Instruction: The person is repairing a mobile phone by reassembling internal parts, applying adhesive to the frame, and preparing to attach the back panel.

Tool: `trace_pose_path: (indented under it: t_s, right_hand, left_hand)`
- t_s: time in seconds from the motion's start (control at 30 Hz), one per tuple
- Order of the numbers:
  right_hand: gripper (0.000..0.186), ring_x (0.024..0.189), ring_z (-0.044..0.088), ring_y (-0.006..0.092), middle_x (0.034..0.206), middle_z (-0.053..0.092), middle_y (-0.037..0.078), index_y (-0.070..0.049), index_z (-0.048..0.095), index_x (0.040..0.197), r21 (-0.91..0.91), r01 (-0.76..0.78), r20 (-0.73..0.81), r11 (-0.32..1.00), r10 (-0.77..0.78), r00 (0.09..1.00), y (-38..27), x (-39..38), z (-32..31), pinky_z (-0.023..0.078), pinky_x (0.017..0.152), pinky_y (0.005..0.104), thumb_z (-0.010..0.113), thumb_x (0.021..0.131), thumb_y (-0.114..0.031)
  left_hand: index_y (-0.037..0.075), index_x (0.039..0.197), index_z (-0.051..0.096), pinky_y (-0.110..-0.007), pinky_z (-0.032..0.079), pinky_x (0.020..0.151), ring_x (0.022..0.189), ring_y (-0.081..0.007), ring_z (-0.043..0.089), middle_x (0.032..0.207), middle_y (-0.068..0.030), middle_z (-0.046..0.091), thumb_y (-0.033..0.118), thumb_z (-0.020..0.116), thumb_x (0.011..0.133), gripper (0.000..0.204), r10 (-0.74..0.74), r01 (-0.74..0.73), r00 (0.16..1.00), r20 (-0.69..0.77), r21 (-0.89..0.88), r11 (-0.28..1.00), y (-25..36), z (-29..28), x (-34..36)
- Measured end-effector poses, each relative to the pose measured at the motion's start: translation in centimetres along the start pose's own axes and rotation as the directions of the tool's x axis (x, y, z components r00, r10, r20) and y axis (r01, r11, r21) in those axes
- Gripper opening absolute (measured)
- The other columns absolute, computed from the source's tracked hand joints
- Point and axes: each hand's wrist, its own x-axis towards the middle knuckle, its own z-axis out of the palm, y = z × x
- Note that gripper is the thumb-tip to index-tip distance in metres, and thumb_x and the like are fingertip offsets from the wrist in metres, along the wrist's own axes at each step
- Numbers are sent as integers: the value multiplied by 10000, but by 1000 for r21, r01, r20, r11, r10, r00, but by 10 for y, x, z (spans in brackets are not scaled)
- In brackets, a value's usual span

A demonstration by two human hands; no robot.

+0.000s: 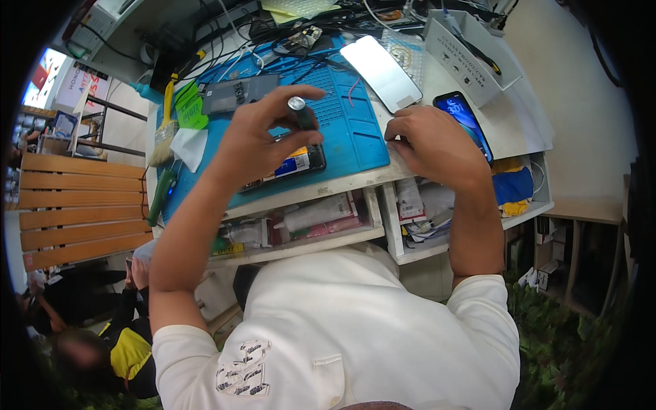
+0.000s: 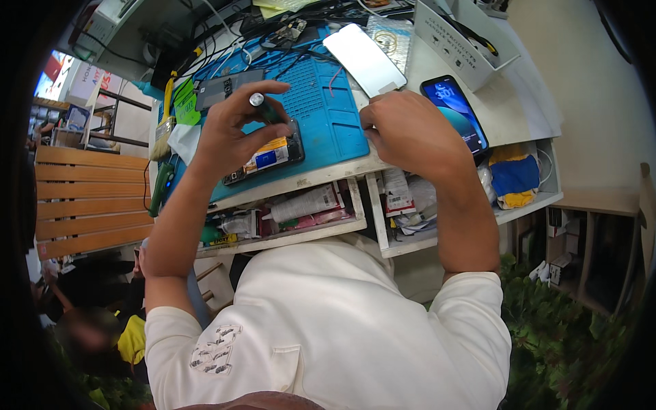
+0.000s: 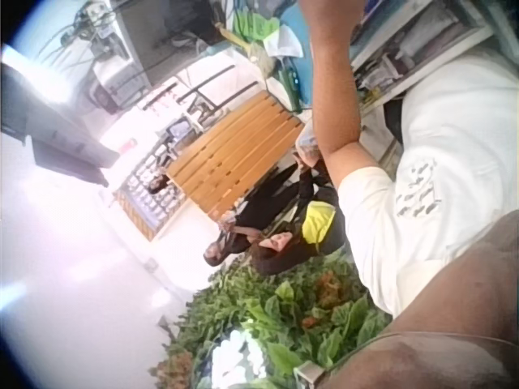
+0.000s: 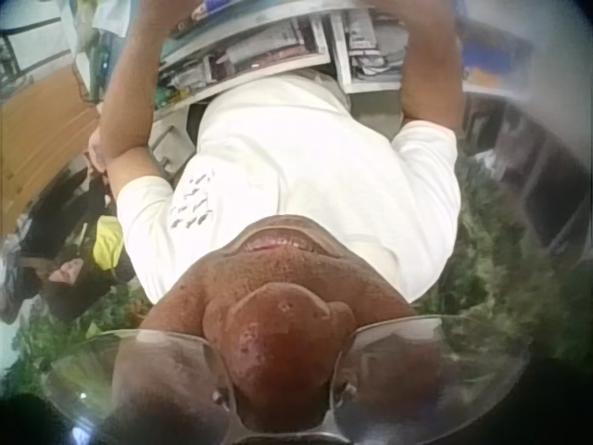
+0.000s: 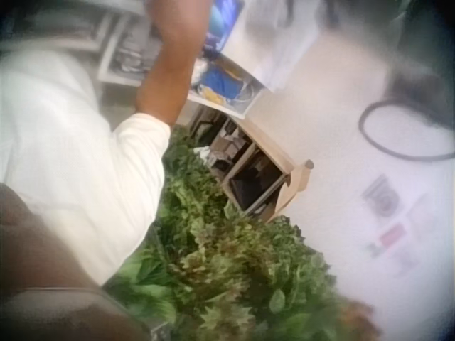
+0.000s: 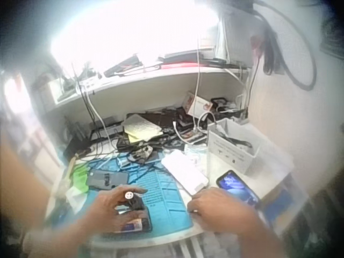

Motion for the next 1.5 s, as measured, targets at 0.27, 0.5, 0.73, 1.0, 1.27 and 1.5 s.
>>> trace_pose_path:
  t_s: [0.27, 0.5, 0.73, 1.0, 1.27, 1.5]
  right_hand:
    - [95, 923, 740, 406, 936, 765, 188, -8, 810, 937, -13, 7, -54, 1000, -8, 999, 8, -2, 2, 585, 858, 503, 748, 880, -52]
    - [108, 878, 745, 437, 896, 767, 227, -12, 816, 918, -9, 34, -118, 999, -34, 992, 6, -4, 0, 590, 830, 531, 733, 857, -42]
    - [89, 937, 743, 409, 940, 774, 208, -11, 810, 934, -8, 40, -92, 999, -40, 995, -3, 0, -1, 587, 863, 510, 749, 877, -44]
    - [103, 880, 645, 310, 908, 686, 107, -19, 783, 1000, 80, 362, -266, 929, -330, 906, -40, 14, 35, 525, 806, 439, 796, 898, -18]
    - [108, 894, 627, 294, 921, 686, 99, -20, 778, 971, 98, 421, -202, 902, -396, 896, -58, 21, 60, 496, 808, 434, 834, 883, -51]
    - [109, 864, 632, 294, 887, 685, 102, -23, 779, 964, 113, 386, -183, 916, -362, 914, -57, 23, 62, 481, 788, 432, 844, 881, -52]
  left_hand:
    - [140, 1579, 502, -352, 686, 879, 1004, -187, 810, 1066, -81, 786, -16, 821, 975, 700, 116, -122, 985, -124, -42, 992, 3, 64, 17]
    - [153, 1598, 473, -346, 682, 857, 986, -180, 813, 1043, -81, 784, 11, 826, 981, 725, 194, -191, 976, -103, 39, 981, -1, 75, 29]
    - [158, 1622, 427, -319, 673, 817, 970, -172, 808, 1059, -81, 788, 45, 844, 983, 771, 96, -124, 956, -278, -87, 988, -1, 55, 18]
    - [3, 1618, 396, -285, 656, 629, 734, -156, 760, 1023, -114, 764, 143, 832, 1018, 755, -317, 106, 730, -605, -357, 928, -31, -51, -59]
    - [-31, 1592, 364, -298, 623, 565, 675, -189, 748, 954, -137, 749, 163, 868, 987, 811, -569, 242, 647, -507, -572, 784, -56, -45, -111]
    - [-36, 1587, 368, -290, 615, 555, 653, -181, 738, 937, -139, 754, 133, 861, 983, 798, -587, 297, 645, -489, -547, 783, -54, -48, -118]
